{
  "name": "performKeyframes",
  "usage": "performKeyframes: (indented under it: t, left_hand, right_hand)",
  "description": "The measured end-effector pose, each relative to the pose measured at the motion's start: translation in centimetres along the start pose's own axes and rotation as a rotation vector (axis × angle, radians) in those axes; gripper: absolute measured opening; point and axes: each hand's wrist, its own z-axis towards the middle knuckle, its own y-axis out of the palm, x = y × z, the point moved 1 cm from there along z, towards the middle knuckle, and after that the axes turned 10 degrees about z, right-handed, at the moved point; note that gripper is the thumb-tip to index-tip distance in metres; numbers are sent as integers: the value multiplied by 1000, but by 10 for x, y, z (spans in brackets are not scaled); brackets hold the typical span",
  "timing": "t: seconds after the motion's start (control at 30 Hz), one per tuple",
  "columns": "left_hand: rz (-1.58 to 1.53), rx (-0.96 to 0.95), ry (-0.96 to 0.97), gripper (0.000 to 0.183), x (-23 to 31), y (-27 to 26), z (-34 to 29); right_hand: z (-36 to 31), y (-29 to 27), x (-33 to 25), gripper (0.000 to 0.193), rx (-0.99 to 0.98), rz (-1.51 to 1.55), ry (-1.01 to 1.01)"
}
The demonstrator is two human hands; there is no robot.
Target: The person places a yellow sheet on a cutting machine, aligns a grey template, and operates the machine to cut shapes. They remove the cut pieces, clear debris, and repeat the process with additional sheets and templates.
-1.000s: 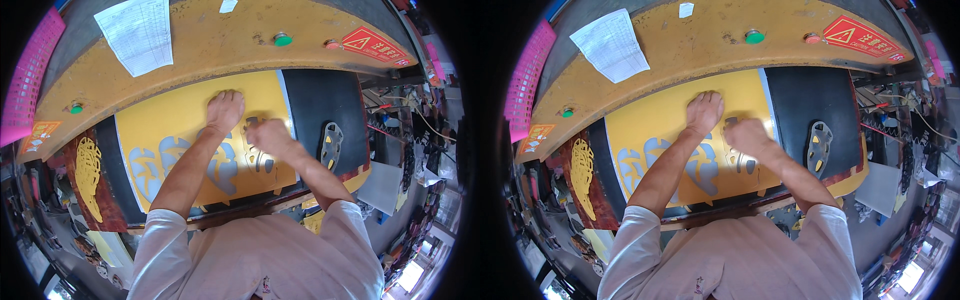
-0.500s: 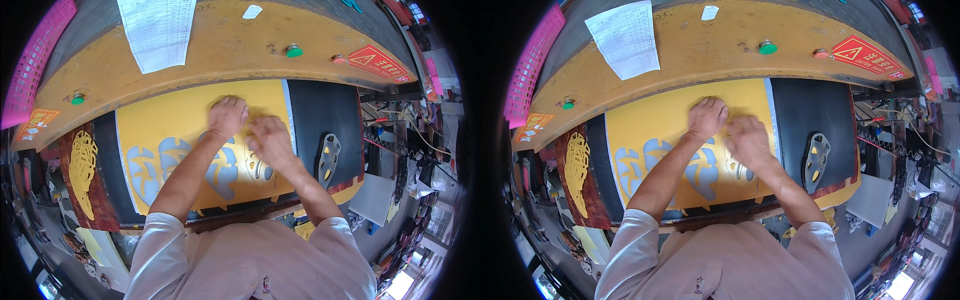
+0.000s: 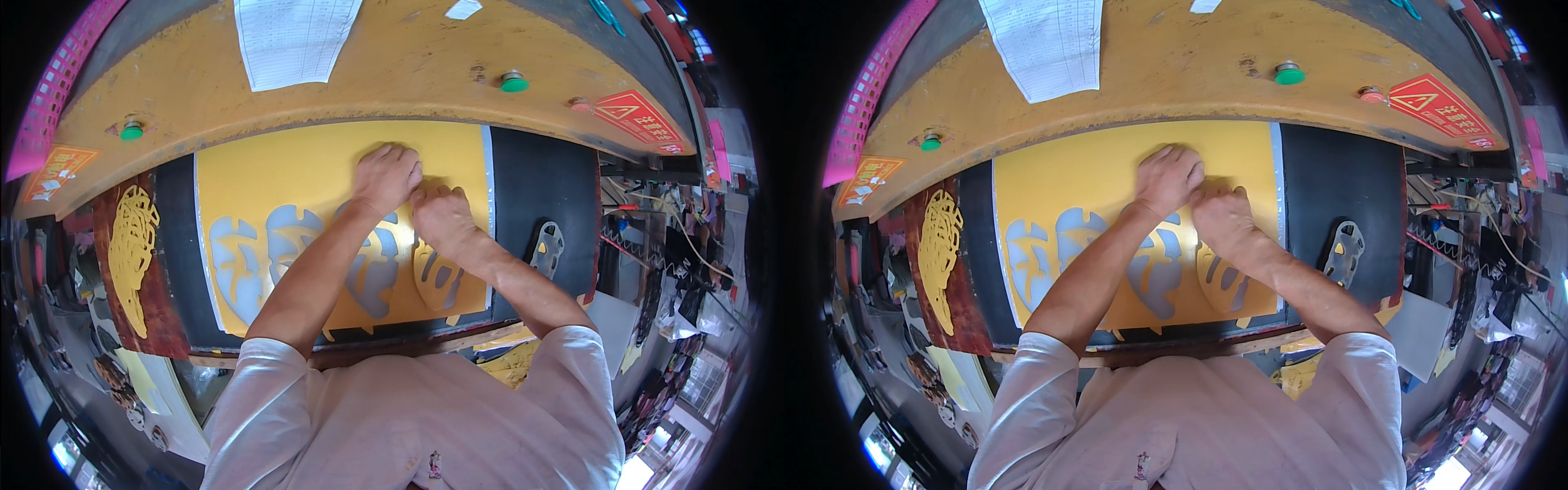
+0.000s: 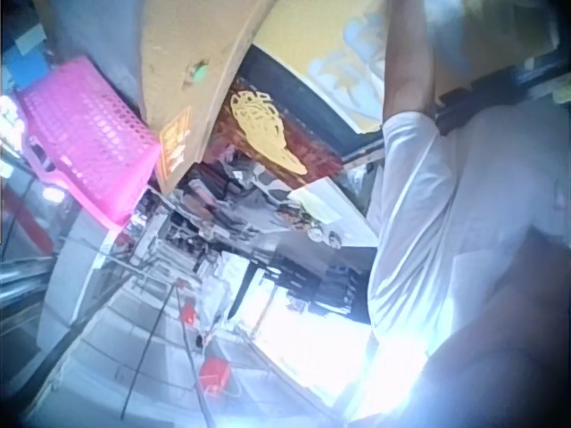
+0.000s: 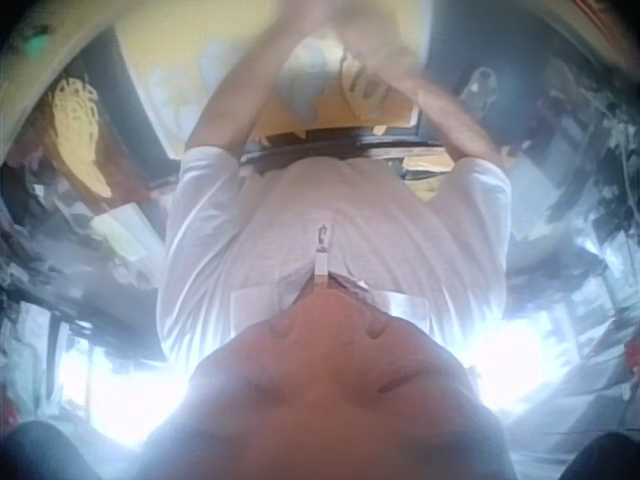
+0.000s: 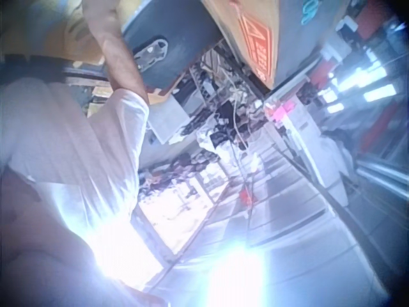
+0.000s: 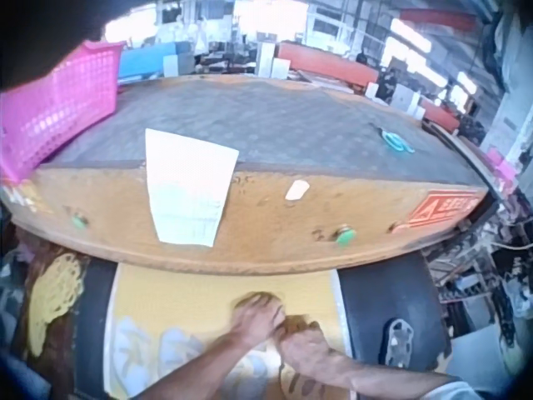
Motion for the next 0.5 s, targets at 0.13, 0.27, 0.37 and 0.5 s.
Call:
performKeyframes:
  t: [0.13, 0.27, 0.37, 0.5]
  left_hand:
    - [47, -7, 20, 10, -1, 2, 1]
    - [45, 3, 34, 12, -1, 2, 1]
    - [57, -2, 44, 12, -1, 1, 0]
    - [127, -27, 62, 13, 0, 0, 0]
  right_hand:
    - [9, -8, 4, 9, -294, 8, 40]
    - [34, -15, 22, 14, -638, 82, -125]
    - [45, -21, 30, 21, -715, 179, -140]
    - [35, -31, 56, 28, -570, 402, -92]
